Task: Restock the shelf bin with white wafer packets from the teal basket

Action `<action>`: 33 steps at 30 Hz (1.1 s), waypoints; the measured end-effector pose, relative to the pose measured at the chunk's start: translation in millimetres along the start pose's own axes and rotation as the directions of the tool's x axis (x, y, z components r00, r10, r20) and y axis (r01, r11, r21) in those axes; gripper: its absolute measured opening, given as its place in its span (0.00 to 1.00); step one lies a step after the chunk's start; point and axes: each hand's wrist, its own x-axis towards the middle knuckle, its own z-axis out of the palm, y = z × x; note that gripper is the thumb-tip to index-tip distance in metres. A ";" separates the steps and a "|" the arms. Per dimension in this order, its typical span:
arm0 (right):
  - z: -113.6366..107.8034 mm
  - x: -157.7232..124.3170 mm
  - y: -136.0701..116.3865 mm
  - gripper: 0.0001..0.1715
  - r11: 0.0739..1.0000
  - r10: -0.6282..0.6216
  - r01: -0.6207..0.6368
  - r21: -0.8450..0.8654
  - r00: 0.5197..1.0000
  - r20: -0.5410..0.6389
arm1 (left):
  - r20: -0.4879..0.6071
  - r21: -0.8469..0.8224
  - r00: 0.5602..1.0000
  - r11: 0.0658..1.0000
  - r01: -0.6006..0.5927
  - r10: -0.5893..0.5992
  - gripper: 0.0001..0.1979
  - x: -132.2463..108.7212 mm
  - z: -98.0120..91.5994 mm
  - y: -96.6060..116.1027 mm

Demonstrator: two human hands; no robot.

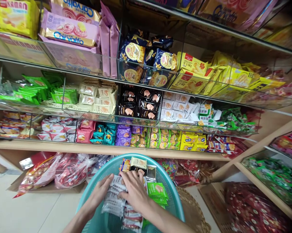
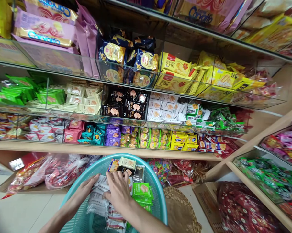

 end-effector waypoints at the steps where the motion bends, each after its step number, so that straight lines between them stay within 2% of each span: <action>1: -0.2 -0.7 0.2 0.36 1.000 0.001 -0.001 0.004 1.000 -0.004 | 0.007 0.001 1.000 1.000 -0.007 0.007 0.25 -0.4 0.1 1.2; 4: -0.6 -1.3 1.9 0.35 1.000 0.014 -0.014 0.003 1.000 -0.013 | 0.010 0.010 0.999 0.999 -0.037 0.037 0.24 -1.8 0.9 -1.3; 10: -2.4 -4.3 -6.2 0.38 0.998 0.033 -0.035 -0.048 0.999 -0.041 | 0.041 0.005 0.993 0.994 -0.112 0.112 0.29 6.4 3.9 -23.0; 13: 7.9 -18.6 -23.1 0.28 0.996 -0.061 0.056 -0.072 0.996 -0.059 | 0.029 0.001 0.990 0.991 -0.137 0.137 0.26 11.7 3.9 -27.1; 16: 33.7 -37.2 -37.0 0.13 0.990 -0.143 0.144 -0.006 0.986 0.080 | 0.051 -0.022 0.990 0.991 -0.134 0.135 0.26 13.4 4.0 -26.4; 19: 63.5 -47.7 -38.9 0.14 0.991 -0.047 0.014 0.135 0.968 0.247 | 0.078 -0.058 0.988 0.990 -0.128 0.133 0.27 12.7 5.1 -25.6; 22: 80.0 -45.4 -33.5 0.19 0.955 0.087 -0.172 0.240 0.941 0.326 | 0.079 -0.082 0.988 0.989 -0.125 0.131 0.27 11.4 6.1 -24.9; 26: 76.4 -34.7 -30.9 0.21 0.893 0.179 -0.295 0.341 0.926 0.331 | 0.080 -0.092 0.988 0.988 -0.122 0.130 0.28 10.2 6.1 -23.5; 30: 68.0 -28.4 -31.9 0.21 0.851 0.198 -0.321 0.415 0.929 0.311 | 0.060 -0.072 0.990 0.989 -0.126 0.131 0.30 9.5 5.4 -21.6; 33: 69.8 -25.8 -29.5 0.19 0.850 0.219 -0.324 0.415 0.934 0.281 | 0.026 -0.052 0.989 0.988 -0.143 0.144 0.29 9.3 5.4 -19.9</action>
